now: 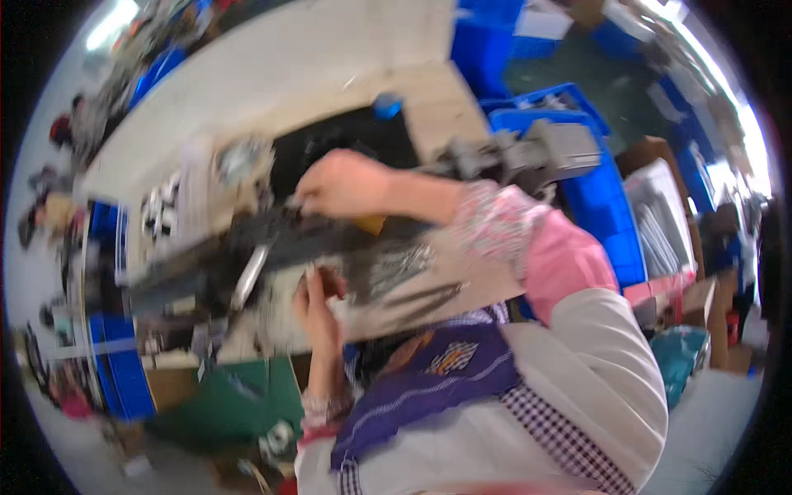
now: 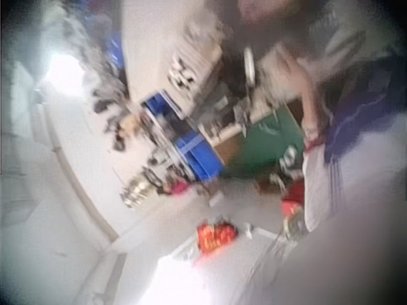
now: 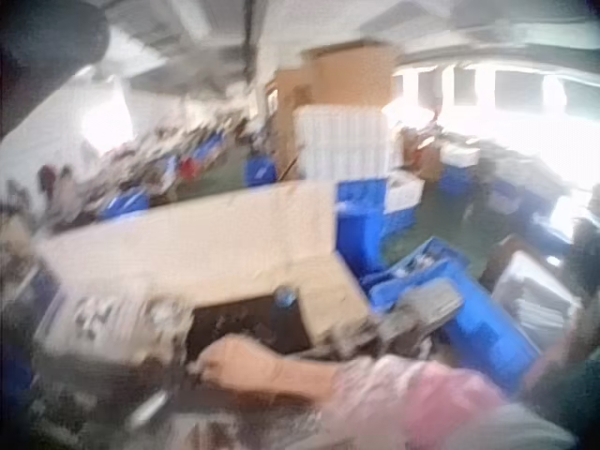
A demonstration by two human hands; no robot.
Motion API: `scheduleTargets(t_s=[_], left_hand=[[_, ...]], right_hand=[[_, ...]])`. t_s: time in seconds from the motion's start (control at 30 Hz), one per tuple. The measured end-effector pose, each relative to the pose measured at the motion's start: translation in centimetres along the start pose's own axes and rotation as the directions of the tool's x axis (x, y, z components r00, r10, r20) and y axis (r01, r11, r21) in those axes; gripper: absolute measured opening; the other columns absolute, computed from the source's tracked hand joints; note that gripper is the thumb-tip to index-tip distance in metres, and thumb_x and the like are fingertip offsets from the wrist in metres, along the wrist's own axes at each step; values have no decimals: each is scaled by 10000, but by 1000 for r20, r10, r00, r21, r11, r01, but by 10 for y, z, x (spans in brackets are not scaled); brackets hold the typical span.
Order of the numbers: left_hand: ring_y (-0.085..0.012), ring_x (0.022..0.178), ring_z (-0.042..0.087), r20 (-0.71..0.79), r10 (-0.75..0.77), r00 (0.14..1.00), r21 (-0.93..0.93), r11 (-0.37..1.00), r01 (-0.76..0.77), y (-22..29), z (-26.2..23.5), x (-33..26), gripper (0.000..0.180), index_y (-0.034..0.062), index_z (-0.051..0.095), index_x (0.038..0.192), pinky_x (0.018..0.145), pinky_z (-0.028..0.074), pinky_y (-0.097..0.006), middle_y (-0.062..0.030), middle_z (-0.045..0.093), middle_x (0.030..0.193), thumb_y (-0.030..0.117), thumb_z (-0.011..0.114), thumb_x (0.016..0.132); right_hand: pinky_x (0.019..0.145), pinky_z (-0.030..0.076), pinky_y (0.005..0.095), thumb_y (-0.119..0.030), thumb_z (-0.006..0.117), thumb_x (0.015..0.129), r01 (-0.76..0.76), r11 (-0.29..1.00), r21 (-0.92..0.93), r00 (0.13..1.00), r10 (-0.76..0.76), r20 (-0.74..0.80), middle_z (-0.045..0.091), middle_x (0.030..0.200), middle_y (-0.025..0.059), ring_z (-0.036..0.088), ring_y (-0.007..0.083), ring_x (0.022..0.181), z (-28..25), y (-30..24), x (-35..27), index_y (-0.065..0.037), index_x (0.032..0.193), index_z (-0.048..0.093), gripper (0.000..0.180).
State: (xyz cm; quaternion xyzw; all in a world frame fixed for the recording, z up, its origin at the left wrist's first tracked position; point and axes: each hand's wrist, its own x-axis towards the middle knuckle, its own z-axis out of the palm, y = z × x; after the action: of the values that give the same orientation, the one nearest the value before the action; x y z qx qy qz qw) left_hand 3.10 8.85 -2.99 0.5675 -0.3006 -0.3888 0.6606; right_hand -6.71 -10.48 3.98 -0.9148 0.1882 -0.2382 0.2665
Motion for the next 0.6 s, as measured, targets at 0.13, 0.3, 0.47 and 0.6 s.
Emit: scheduleTargets(t_s=[0.13, 0.3, 0.47, 0.6], left_hand=[[-115, 428, 384, 513, -347, 785, -781, 193, 595, 26, -34, 42, 541, 69, 517, 690, 380, 320, -259, -15, 422, 555, 528, 401, 951], [-104, 398, 366, 670, -124, 732, -663, 341, 666, 83, -6, 40, 544, -21, 525, 1049, 346, 298, -239, -36, 432, 597, 503, 412, 963], [-170, 560, 573, 156, -124, 980, 56, 992, 116, 3, 20, 26, 240, 15, 508, 1020, 446, 443, -255, -93, 588, 743, 125, 623, 841], [-77, 477, 463, 212, -75, 974, 283, 959, 12, 18, 11, 25, 184, 17, 515, 1000, 433, 375, -237, -2, 516, 627, 99, 621, 873]], right_hand=[[723, 506, 386, -208, 688, 767, 48, 996, -79, 999, -50, -20, 662, 820, 142, 632, 321, 792, -6, 7, 0, -29, 874, 691, 209], [672, 498, 373, -154, 701, 758, 53, 999, -11, 998, -53, -26, 646, 775, 149, 622, 332, 737, 0, 9, 1, -10, 852, 674, 174], [677, 497, 371, -165, 708, 755, 106, 994, -22, 991, -108, -73, 641, 772, 144, 618, 334, 744, 4, 0, 0, 8, 831, 650, 197], [667, 515, 408, -161, 653, 784, 197, 962, -189, 968, -222, -121, 620, 837, 123, 622, 335, 751, 0, -6, -10, -70, 849, 651, 112]])
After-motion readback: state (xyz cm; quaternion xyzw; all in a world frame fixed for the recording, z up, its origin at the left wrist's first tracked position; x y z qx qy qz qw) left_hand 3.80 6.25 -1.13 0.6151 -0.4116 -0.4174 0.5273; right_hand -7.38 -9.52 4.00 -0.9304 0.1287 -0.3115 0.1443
